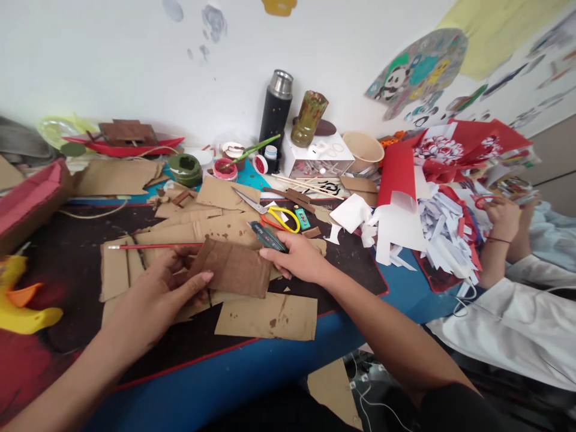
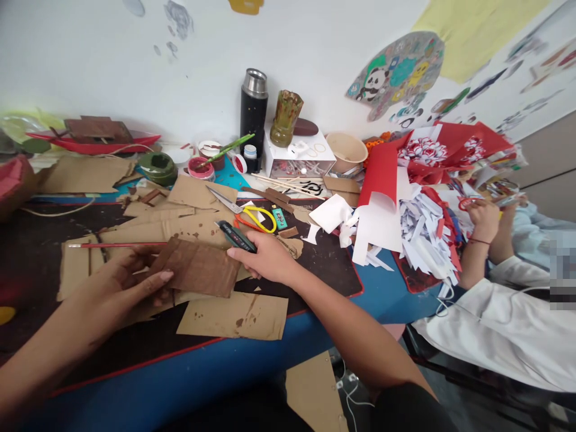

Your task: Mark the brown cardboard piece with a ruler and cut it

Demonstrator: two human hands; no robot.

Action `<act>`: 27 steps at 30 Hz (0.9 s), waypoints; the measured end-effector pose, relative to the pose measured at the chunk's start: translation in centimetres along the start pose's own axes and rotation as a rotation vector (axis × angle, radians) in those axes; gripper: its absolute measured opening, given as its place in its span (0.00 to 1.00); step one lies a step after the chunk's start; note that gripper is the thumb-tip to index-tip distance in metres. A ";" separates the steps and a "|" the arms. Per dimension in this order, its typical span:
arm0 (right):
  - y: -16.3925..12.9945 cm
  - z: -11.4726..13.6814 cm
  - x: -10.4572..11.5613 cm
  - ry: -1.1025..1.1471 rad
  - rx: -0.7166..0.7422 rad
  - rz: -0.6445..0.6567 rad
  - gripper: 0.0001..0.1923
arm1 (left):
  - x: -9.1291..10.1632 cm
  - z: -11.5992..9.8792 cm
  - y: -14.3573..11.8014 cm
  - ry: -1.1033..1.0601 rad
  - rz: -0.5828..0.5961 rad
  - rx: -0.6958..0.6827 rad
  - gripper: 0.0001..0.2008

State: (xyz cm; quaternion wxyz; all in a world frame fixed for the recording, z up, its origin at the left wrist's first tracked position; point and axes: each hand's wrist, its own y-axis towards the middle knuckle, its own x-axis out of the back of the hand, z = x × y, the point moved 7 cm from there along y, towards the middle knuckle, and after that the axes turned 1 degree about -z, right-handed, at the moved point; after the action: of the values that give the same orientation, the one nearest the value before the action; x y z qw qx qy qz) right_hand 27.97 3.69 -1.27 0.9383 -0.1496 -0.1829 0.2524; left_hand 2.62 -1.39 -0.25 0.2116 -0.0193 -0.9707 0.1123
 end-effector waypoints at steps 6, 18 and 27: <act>-0.5 -1.2 1.3 -0.140 -0.048 -0.024 0.15 | 1.0 -0.6 -3.0 0.495 -0.192 -0.459 0.26; -0.7 -0.6 1.7 -0.489 -0.014 -0.056 0.15 | 1.7 2.0 -4.4 0.705 0.036 -0.767 0.17; -0.9 -0.1 1.6 -0.541 0.023 -0.074 0.17 | 0.2 1.5 -5.4 0.703 -0.026 -0.812 0.18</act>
State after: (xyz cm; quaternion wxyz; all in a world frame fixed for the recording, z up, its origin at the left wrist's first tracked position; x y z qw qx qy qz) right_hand 29.64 3.73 -0.59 0.8657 -0.0592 -0.4293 0.2507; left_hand 1.85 -6.92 -0.30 0.5008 -0.1242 -0.8068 -0.2878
